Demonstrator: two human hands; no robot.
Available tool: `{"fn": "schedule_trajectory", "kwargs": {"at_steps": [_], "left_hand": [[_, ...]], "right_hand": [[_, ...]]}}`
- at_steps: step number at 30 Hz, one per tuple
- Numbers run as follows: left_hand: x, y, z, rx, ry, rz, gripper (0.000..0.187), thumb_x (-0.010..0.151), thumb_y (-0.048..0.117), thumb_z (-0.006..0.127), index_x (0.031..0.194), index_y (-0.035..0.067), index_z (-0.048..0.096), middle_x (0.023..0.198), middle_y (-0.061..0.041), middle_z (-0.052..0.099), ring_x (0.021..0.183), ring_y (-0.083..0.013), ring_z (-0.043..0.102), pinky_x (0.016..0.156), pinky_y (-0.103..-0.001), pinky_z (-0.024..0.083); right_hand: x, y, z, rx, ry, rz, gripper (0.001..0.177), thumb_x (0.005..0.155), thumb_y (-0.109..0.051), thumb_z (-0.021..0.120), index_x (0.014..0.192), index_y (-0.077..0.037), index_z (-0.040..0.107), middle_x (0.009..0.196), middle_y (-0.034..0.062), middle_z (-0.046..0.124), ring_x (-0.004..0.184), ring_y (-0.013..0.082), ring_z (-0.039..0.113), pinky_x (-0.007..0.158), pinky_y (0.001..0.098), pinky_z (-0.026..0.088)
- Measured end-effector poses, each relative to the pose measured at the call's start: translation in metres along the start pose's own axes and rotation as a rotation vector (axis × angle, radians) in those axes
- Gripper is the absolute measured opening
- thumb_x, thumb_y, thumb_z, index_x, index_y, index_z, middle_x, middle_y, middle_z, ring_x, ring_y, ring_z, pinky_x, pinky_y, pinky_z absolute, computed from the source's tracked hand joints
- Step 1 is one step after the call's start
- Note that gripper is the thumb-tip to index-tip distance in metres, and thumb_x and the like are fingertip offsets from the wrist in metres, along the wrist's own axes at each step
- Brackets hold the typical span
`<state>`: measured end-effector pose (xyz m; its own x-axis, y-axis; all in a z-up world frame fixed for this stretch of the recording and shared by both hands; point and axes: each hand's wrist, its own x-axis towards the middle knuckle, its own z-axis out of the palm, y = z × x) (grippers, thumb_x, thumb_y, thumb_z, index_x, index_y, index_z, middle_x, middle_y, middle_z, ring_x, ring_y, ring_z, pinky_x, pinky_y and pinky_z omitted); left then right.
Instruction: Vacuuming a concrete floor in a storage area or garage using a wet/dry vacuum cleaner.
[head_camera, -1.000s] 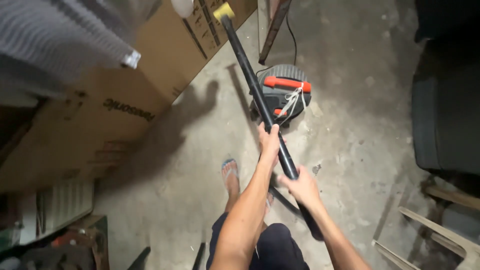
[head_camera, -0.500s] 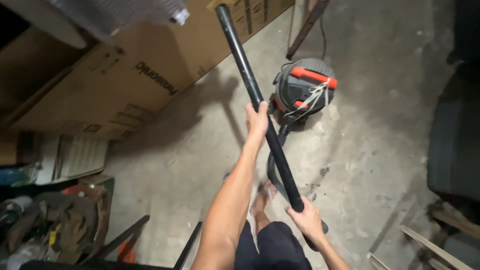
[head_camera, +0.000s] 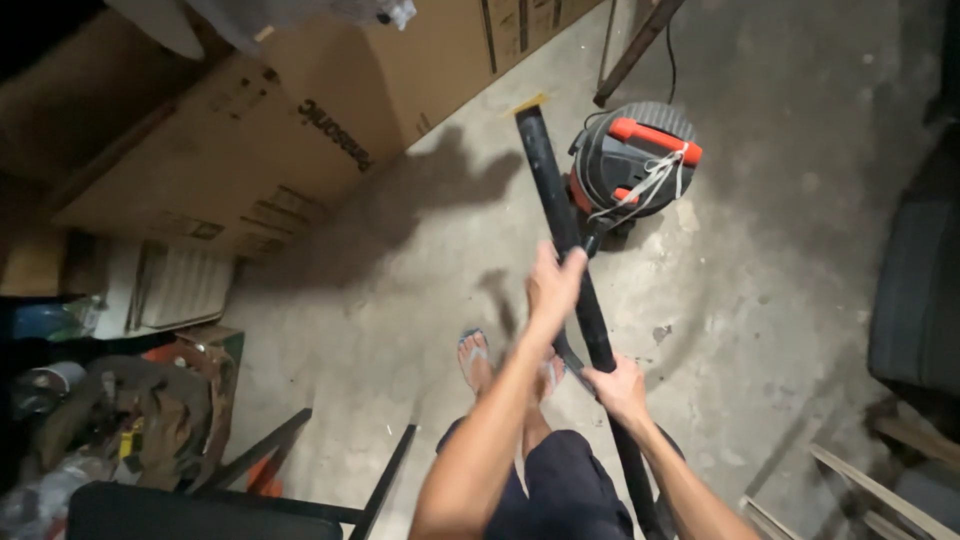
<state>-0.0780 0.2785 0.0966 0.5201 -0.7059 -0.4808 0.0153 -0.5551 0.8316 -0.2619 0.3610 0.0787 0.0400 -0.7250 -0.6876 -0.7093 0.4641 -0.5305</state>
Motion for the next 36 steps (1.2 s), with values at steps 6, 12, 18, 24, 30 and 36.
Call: {"fn": "schedule_trajectory", "kwargs": {"at_steps": [6,12,18,24,30,36], "left_hand": [[0.017,0.074,-0.048,-0.086,0.233,0.28,0.056,0.095,0.028,0.065,0.144,0.012,0.045,0.11,-0.019,0.07,0.091,-0.0355,0.072,0.082,-0.049,0.055],[0.015,0.124,-0.074,-0.139,0.289,0.389,0.051,0.1,0.018,0.059,0.148,0.014,0.043,0.105,-0.017,0.071,0.084,-0.0315,0.072,0.077,-0.044,0.057],[0.026,0.124,-0.072,0.027,0.389,0.751,0.018,0.103,0.008,0.06,0.121,0.007,0.064,0.11,-0.015,0.068,0.097,-0.0341,0.069,0.084,-0.043,0.055],[0.013,0.139,-0.076,0.049,0.346,0.808,0.013,0.099,0.002,0.063,0.111,0.006,0.066,0.102,-0.015,0.065,0.092,-0.0345,0.067,0.08,-0.043,0.054],[0.016,0.171,-0.077,-0.045,0.393,0.841,0.013,0.101,0.003,0.061,0.112,0.007,0.066,0.103,-0.012,0.065,0.092,-0.0294,0.068,0.082,-0.039,0.055],[0.043,0.159,-0.071,-0.386,0.235,0.514,0.014,0.099,0.013,0.068,0.11,0.005,0.07,0.091,-0.006,0.065,0.073,-0.0151,0.063,0.064,-0.03,0.055]], "right_hand": [[-0.024,0.02,0.003,0.008,0.067,0.02,0.025,0.069,-0.02,0.076,0.084,-0.002,0.069,0.059,0.0103,0.067,0.053,0.0195,0.067,0.056,0.0375,0.054],[-0.031,0.043,0.003,0.052,0.083,0.008,0.023,0.068,-0.018,0.076,0.081,-0.001,0.068,0.059,0.009,0.067,0.053,0.0177,0.067,0.056,0.0358,0.055],[-0.039,0.056,-0.006,0.081,0.068,-0.015,0.02,0.067,-0.016,0.075,0.081,-0.003,0.068,0.057,0.0078,0.067,0.052,0.016,0.066,0.054,0.0342,0.053],[-0.043,0.081,0.0,0.103,0.059,-0.019,0.02,0.067,-0.015,0.076,0.077,-0.001,0.067,0.056,0.0076,0.065,0.051,0.0165,0.065,0.053,0.0349,0.053],[-0.058,0.104,-0.001,0.122,0.078,0.087,0.019,0.067,-0.015,0.077,0.076,0.0,0.067,0.056,0.0084,0.065,0.052,0.0184,0.065,0.054,0.0361,0.052],[-0.05,0.103,-0.006,0.11,0.081,0.125,0.018,0.069,-0.015,0.076,0.074,0.001,0.068,0.056,0.0102,0.066,0.052,0.019,0.065,0.054,0.0362,0.052]]}}
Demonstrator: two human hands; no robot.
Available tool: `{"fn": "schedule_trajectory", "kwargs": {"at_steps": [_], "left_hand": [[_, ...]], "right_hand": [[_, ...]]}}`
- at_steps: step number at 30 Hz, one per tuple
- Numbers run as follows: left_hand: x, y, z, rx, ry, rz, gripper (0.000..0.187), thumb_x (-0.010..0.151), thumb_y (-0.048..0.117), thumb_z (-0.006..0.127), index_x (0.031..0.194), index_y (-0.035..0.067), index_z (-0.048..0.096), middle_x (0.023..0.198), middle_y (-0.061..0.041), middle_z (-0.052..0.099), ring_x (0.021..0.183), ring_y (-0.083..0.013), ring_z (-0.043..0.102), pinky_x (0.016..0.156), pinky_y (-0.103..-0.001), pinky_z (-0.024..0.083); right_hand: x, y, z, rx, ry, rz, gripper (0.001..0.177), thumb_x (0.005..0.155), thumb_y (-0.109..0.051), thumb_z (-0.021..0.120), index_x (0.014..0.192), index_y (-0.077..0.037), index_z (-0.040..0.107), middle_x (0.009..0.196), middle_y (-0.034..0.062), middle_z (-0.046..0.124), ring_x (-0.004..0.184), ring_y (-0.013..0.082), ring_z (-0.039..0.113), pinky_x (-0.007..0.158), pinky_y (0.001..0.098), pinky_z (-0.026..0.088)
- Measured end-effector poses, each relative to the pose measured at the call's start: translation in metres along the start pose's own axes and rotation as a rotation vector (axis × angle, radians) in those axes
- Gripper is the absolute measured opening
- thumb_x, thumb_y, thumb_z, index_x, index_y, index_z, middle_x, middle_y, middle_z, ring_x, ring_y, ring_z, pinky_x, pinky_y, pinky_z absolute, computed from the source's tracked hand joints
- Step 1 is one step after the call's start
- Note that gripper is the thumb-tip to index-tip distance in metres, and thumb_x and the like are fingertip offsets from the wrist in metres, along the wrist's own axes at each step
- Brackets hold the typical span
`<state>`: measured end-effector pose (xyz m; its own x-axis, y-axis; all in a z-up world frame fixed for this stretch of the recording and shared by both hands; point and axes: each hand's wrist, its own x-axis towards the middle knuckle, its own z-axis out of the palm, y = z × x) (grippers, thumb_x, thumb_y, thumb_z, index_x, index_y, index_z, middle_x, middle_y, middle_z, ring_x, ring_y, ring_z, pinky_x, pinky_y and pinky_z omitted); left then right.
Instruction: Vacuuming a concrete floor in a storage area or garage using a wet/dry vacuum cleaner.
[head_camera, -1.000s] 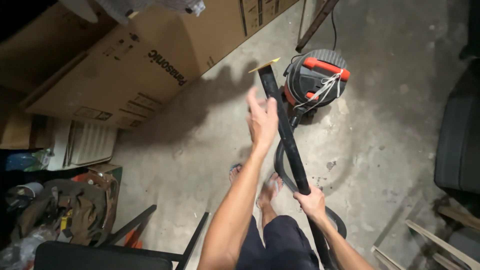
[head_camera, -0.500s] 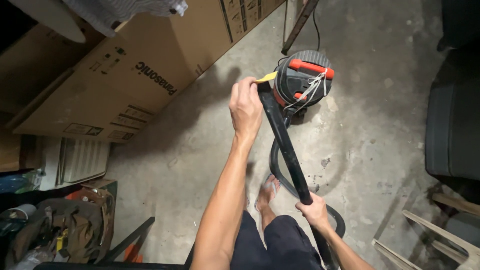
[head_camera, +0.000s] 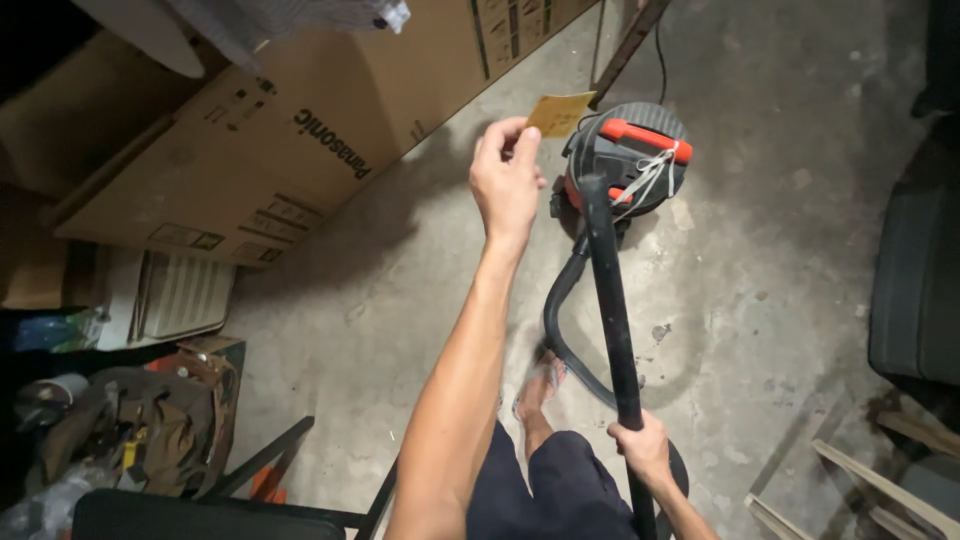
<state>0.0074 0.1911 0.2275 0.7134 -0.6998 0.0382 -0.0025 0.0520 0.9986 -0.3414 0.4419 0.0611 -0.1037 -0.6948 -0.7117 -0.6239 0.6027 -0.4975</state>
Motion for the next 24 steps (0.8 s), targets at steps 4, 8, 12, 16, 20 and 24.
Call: {"fn": "schedule_trajectory", "kwargs": {"at_steps": [4,8,12,16,20,24], "left_hand": [[-0.004,-0.026,-0.005,-0.39,-0.034,-0.407,0.018,0.097,0.017,0.068,0.106,0.002,0.066,0.075,-0.003,0.06,0.056,-0.0081,0.057,0.047,-0.025,0.052],[-0.016,-0.028,-0.02,-0.447,-0.017,-0.487,0.017,0.098,0.02,0.068,0.103,0.003,0.065,0.07,-0.004,0.059,0.053,-0.0096,0.056,0.047,-0.025,0.05],[-0.032,-0.043,-0.046,-0.432,0.038,-0.534,0.016,0.096,0.019,0.069,0.102,0.005,0.065,0.077,-0.001,0.061,0.058,-0.0079,0.059,0.049,-0.025,0.05],[-0.056,-0.07,-0.082,-0.358,0.128,-0.542,0.018,0.094,0.019,0.071,0.102,0.004,0.067,0.079,-0.001,0.062,0.058,-0.0072,0.057,0.05,-0.024,0.048],[-0.074,-0.073,-0.124,-0.301,0.208,-0.522,0.021,0.094,0.021,0.073,0.105,0.003,0.069,0.08,-0.001,0.062,0.059,-0.006,0.055,0.051,-0.023,0.047],[-0.076,-0.06,-0.168,-0.256,0.342,-0.499,0.025,0.093,0.02,0.074,0.108,0.0,0.072,0.08,-0.002,0.063,0.057,-0.0064,0.054,0.05,-0.023,0.045]], "right_hand": [[0.014,-0.038,-0.004,-0.014,-0.039,-0.053,0.02,0.072,-0.015,0.075,0.077,0.002,0.067,0.057,0.0108,0.066,0.051,0.019,0.065,0.052,0.0366,0.052],[0.025,-0.073,-0.003,-0.092,-0.077,-0.066,0.021,0.072,-0.016,0.075,0.082,0.001,0.068,0.058,0.0103,0.066,0.05,0.0192,0.065,0.052,0.0367,0.052],[0.032,-0.107,0.003,-0.173,-0.141,-0.17,0.025,0.072,-0.018,0.076,0.089,-0.001,0.07,0.058,0.0094,0.067,0.05,0.0179,0.065,0.051,0.0358,0.053],[0.032,-0.148,0.013,-0.152,-0.25,-0.181,0.027,0.075,-0.018,0.075,0.096,-0.001,0.07,0.059,0.009,0.066,0.047,0.0177,0.063,0.047,0.0367,0.052],[0.021,-0.178,0.029,-0.189,-0.312,-0.204,0.028,0.077,-0.018,0.076,0.097,0.0,0.068,0.059,0.0091,0.063,0.045,0.0185,0.061,0.045,0.0372,0.051],[0.006,-0.202,0.049,-0.262,-0.38,-0.234,0.026,0.077,-0.019,0.075,0.096,-0.003,0.067,0.058,0.0089,0.062,0.044,0.0186,0.061,0.045,0.0373,0.05]]}}
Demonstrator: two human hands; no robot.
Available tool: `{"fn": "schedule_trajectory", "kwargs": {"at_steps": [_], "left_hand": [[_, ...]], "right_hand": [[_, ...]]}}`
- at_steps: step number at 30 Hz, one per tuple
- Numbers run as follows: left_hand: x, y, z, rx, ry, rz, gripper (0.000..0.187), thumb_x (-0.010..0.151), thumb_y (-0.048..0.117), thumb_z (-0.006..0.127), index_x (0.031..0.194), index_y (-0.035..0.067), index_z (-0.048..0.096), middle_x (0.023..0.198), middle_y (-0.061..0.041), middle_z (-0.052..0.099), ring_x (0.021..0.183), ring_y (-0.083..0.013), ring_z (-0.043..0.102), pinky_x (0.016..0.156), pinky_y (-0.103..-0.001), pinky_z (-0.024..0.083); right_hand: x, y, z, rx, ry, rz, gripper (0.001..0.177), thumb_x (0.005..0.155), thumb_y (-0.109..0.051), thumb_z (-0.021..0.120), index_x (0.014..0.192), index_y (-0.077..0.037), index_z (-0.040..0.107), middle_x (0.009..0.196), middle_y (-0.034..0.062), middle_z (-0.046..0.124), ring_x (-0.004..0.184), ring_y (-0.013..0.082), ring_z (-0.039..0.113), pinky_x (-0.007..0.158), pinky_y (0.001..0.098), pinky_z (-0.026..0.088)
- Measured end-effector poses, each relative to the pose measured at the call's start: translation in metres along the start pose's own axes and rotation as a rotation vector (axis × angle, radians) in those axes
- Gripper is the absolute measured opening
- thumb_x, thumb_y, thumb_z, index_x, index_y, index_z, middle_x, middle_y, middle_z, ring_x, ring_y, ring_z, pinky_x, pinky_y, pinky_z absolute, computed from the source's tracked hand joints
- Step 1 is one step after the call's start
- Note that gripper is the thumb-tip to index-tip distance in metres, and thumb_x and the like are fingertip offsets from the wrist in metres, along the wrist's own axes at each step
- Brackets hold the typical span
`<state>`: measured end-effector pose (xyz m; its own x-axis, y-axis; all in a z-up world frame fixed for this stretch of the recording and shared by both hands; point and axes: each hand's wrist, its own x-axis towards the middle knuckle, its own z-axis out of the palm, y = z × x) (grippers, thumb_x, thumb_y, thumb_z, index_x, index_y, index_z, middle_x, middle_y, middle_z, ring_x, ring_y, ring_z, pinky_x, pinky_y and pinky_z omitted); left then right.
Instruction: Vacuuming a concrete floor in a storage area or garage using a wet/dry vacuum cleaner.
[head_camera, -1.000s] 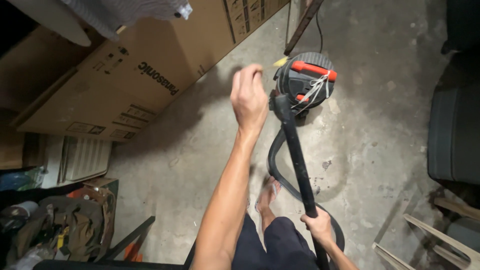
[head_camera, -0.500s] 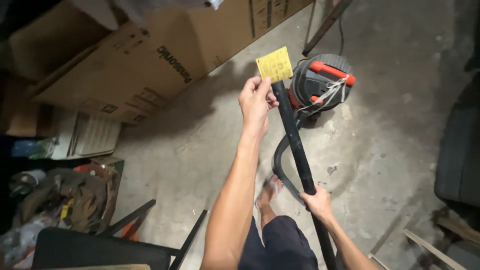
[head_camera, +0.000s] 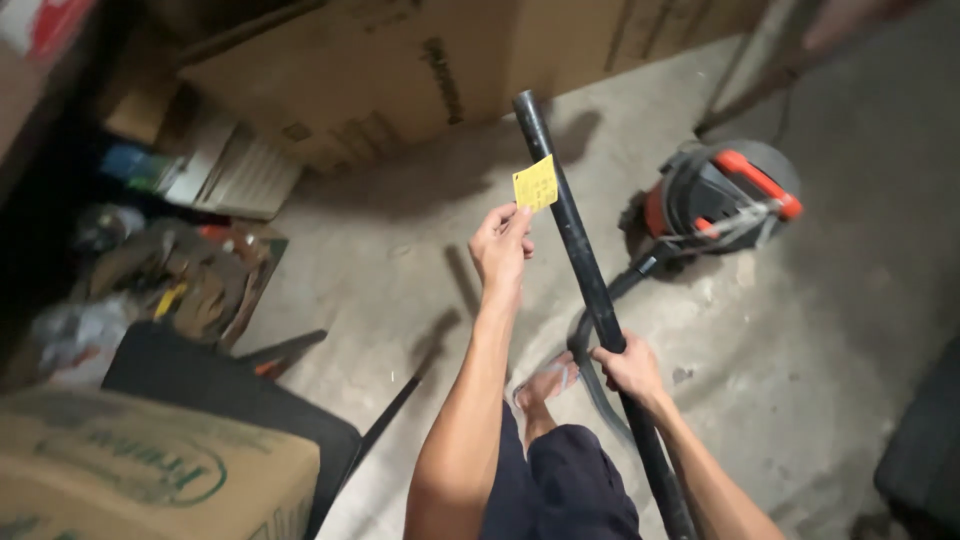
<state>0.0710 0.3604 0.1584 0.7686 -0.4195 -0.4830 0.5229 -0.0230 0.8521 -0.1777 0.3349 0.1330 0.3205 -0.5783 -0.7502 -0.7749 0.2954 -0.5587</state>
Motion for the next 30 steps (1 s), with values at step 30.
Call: {"fn": "schedule_trajectory", "kwargs": {"at_steps": [30], "left_hand": [[-0.02,0.095,-0.35,0.324,1.381,0.324,0.048,0.091,0.01,0.074,0.138,0.012,0.068,0.095,-0.012,0.069,0.064,-0.0191,0.06,0.062,-0.034,0.052]], "right_hand": [[0.017,-0.188,0.26,-0.524,-0.581,-0.25,0.029,0.078,-0.021,0.079,0.082,0.001,0.061,0.056,0.007,0.056,0.041,0.0177,0.052,0.039,0.0371,0.043]]}}
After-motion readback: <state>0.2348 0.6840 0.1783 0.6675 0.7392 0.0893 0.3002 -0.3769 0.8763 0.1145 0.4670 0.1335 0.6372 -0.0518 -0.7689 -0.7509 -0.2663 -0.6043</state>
